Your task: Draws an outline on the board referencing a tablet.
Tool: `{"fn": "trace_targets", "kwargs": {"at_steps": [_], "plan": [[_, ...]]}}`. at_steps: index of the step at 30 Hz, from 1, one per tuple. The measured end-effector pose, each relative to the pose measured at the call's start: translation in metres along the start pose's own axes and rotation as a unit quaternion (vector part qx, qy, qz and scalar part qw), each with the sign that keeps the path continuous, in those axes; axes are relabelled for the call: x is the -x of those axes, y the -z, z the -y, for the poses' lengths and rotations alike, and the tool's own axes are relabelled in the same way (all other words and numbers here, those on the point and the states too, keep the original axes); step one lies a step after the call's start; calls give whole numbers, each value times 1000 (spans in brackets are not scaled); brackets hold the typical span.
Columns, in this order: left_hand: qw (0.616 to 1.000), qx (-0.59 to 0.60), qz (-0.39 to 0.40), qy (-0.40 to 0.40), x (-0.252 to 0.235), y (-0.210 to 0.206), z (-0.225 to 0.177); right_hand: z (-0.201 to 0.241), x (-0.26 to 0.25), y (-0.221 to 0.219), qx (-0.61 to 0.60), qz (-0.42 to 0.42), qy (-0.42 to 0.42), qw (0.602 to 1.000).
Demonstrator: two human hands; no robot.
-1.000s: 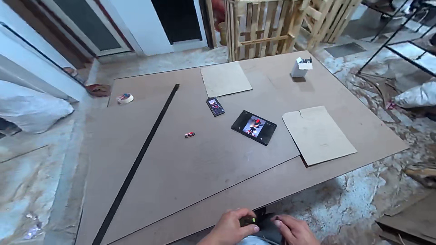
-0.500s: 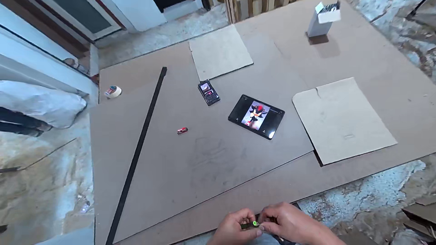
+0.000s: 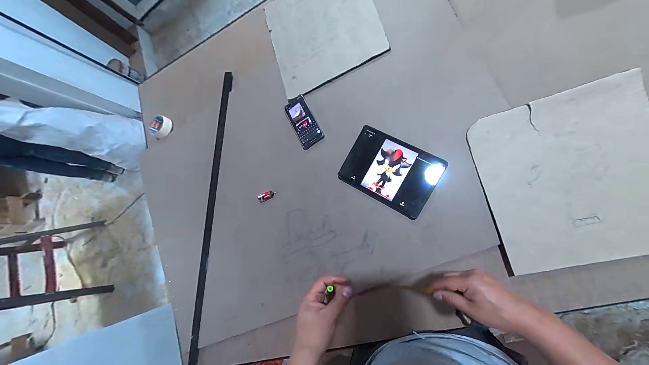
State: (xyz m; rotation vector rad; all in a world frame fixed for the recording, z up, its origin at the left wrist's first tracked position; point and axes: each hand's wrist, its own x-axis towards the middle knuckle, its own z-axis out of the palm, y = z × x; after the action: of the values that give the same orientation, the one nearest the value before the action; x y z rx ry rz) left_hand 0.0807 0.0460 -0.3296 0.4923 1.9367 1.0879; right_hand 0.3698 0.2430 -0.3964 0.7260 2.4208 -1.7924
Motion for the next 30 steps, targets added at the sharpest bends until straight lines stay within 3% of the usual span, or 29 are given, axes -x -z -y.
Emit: {"fn": "trace_targets", "kwargs": {"at_steps": [4, 7, 11, 14, 21, 30], "plan": [[994, -99, -42, 24, -66, -7, -6, -17, 2, 14, -92, -167, -124, 974], [981, -188, -48, -4, -137, -12, -17, -30, 2, 28, -171, -234, -186, 939], [967, -246, -51, -31, -233, -29, -36, -46, -14, 32, -246, -283, -202, 905], [969, -242, -38, -1, -275, -43, -48, -46, -40, 28, -263, -300, -181, 899], [970, -241, -4, 20, -268, -40, -52, -21, -70, 9, -299, -284, -192, 891], [983, -184, 15, 10, -176, -37, -2, -34, -52, 28, -227, -288, -196, 909]]}}
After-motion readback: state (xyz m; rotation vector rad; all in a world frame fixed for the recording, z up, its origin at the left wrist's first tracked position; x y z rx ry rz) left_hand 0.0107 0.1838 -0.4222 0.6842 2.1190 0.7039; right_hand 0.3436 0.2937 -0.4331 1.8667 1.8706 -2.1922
